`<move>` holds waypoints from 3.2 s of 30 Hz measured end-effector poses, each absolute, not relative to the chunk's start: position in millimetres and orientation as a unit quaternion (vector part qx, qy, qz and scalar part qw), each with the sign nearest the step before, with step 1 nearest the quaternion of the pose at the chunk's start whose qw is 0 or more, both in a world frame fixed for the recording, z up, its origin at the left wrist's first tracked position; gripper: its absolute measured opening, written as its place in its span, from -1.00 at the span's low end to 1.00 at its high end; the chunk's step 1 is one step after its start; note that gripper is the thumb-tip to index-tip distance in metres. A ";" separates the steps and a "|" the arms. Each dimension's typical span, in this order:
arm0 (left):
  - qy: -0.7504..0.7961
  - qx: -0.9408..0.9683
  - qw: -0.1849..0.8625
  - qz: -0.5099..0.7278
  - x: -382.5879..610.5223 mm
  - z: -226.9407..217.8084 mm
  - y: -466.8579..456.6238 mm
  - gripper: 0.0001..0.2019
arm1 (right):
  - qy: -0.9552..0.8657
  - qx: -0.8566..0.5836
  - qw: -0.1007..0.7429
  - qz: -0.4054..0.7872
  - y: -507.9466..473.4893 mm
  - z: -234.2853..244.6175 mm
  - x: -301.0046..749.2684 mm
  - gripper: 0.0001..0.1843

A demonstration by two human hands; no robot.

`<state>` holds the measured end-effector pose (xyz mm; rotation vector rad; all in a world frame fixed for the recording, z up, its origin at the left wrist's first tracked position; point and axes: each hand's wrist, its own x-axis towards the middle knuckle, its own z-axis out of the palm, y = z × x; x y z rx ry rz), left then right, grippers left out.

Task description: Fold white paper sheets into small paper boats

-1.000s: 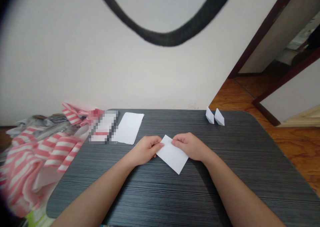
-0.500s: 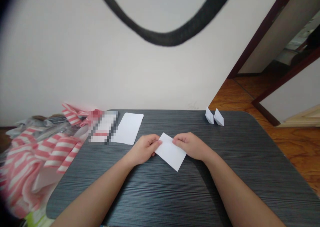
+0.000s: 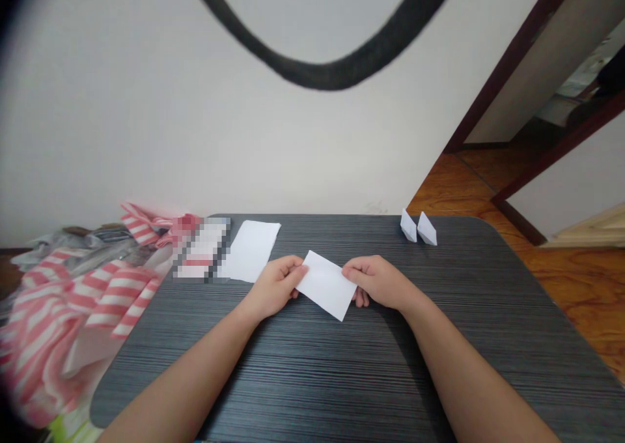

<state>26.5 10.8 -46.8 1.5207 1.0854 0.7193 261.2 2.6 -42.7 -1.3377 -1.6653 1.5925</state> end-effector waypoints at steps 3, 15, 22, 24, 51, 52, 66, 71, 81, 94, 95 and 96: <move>0.457 0.626 0.549 0.314 26.3 -47.6 11.1 -0.72 | -0.605 -0.497 0.232 0.577 3.4 -43.0 262.3 -0.66; 0.459 0.546 0.587 0.383 28.5 -48.2 14.5 -0.71 | -0.593 -0.474 0.258 0.599 0.9 -40.2 259.2 -0.64; 0.400 0.561 0.629 0.359 31.3 -49.2 14.1 -0.66 | -0.545 -0.466 0.351 0.602 1.0 -43.4 245.7 -0.64; 0.409 0.587 0.610 0.342 31.9 -49.8 12.7 -0.68 | -0.544 -0.455 0.332 0.622 -0.4 -44.6 243.0 -0.65; 0.435 0.623 0.562 0.327 31.3 -46.1 8.9 -0.72 | -0.608 -0.472 0.317 0.554 -2.3 -41.0 241.9 -0.70; 0.429 0.622 0.569 0.326 31.3 -46.5 8.9 -0.73 | -0.604 -0.471 0.320 0.557 -2.0 -41.9 242.1 -0.70; 0.401 0.561 0.638 0.344 28.9 -46.7 12.7 -0.76 | -0.616 -0.472 0.347 0.526 -1.7 -48.9 246.5 -0.72; 0.380 0.522 0.671 0.366 28.3 -47.7 13.1 -0.74 | -0.643 -0.479 0.339 0.493 -1.1 -48.8 248.1 -0.73; 0.420 0.563 0.613 0.363 31.6 -48.9 12.2 -0.72 | -0.659 -0.432 0.343 0.511 -2.9 -49.3 246.8 -0.69; 0.414 0.573 0.606 0.365 32.2 -49.5 11.3 -0.75 | -0.610 -0.471 0.317 0.552 -2.2 -47.0 240.9 -0.67; 0.413 0.574 0.606 0.365 32.2 -49.8 11.4 -0.75 | -0.611 -0.472 0.316 0.552 -2.1 -47.6 241.1 -0.67; 0.413 0.575 0.605 0.364 32.2 -50.1 11.5 -0.75 | -0.611 -0.473 0.314 0.551 -2.0 -48.3 241.4 -0.67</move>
